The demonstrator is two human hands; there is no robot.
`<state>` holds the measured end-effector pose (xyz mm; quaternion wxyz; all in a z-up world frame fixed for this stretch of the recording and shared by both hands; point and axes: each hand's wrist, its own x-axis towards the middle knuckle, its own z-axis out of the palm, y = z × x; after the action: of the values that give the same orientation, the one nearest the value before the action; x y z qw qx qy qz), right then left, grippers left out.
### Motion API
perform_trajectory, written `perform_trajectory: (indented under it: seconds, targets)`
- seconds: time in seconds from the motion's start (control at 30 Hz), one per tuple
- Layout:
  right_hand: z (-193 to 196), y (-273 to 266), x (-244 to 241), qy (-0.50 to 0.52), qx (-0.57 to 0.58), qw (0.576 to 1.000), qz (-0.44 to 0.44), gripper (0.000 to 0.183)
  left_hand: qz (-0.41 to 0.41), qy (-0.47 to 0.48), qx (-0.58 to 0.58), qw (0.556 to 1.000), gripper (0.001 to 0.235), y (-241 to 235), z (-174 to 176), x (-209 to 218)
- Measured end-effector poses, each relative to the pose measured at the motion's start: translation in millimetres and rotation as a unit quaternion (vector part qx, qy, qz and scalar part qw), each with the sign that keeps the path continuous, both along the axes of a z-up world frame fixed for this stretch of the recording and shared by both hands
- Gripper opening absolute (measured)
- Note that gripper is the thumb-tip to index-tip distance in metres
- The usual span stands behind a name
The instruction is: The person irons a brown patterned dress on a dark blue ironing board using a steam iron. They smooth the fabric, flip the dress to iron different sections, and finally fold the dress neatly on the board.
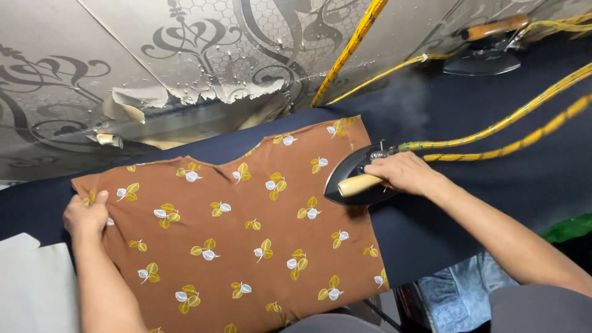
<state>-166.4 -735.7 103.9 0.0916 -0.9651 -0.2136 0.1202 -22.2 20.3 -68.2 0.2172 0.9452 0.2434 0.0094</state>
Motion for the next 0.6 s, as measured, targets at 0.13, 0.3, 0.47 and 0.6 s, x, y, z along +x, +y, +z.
perform_trajectory:
  seconds: [0.13,0.3,0.47,0.6]
  targets:
    - [5,-6,17,0.005,0.022,0.997,0.076,0.041,0.014,-0.114,-0.221,0.968,0.040,-1,18,-2]
    - [34,69,28,-0.010,-0.007,0.999,-0.033,0.031,0.046,-0.017,-0.400,0.915,0.027,7,43,2]
    - [-31,201,37,-0.115,0.058,0.989,-0.079,0.032,0.060,-0.055,-0.345,0.935,0.021,39,18,11]
    - [-43,257,55,-0.110,0.047,0.984,-0.130,0.018,-0.008,-0.053,-0.256,0.965,0.018,73,-6,10]
